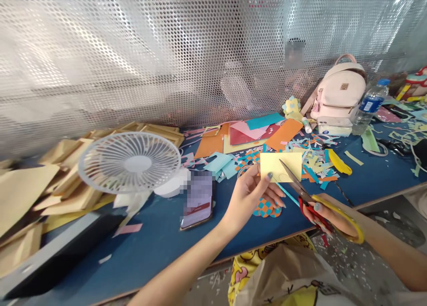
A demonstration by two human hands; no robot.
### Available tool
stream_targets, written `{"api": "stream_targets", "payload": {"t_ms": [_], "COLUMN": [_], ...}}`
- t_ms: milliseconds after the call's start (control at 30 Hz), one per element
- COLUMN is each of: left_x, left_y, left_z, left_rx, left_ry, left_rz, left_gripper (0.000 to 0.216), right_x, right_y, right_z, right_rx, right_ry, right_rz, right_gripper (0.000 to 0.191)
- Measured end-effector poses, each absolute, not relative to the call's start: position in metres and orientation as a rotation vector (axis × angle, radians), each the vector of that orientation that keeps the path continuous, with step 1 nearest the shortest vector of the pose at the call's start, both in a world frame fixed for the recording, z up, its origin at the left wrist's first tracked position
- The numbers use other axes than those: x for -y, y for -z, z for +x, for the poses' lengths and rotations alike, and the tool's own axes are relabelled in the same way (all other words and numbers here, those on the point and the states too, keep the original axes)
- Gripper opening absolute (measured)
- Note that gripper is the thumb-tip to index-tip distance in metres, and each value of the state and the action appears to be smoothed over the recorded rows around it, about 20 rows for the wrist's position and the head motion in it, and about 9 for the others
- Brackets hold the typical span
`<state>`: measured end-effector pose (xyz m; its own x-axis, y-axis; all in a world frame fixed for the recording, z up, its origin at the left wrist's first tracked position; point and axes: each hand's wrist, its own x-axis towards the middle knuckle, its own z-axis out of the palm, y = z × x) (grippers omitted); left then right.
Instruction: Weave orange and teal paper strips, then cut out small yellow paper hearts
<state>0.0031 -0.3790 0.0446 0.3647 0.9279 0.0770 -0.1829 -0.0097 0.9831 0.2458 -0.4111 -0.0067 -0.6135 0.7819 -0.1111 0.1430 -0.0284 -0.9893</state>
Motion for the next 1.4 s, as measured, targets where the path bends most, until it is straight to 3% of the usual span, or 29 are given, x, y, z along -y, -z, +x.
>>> {"api": "stream_targets", "payload": {"t_ms": [333,1167,1400], "left_x": [0.377,0.372,0.377], "left_y": [-0.039,-0.027,-0.023], "left_z": [0.000,-0.002,0.003], "left_rx": [-0.870,-0.876,-0.836], "left_ry": [-1.070,-1.147,-0.999], "left_rz": [1.349,1.465,1.463], "left_gripper": [0.047,0.052,0.052], "right_x": [0.412,0.416,0.417], "right_y": [0.006,0.014,0.021], "right_z": [0.244,0.240,0.233], "right_rx": [1.681,1.699,1.620], "right_ry": [-1.714,-1.694,-1.679], "right_rz": [-0.938,-1.029,-0.983], "right_gripper": [0.055,0.058,0.057]}}
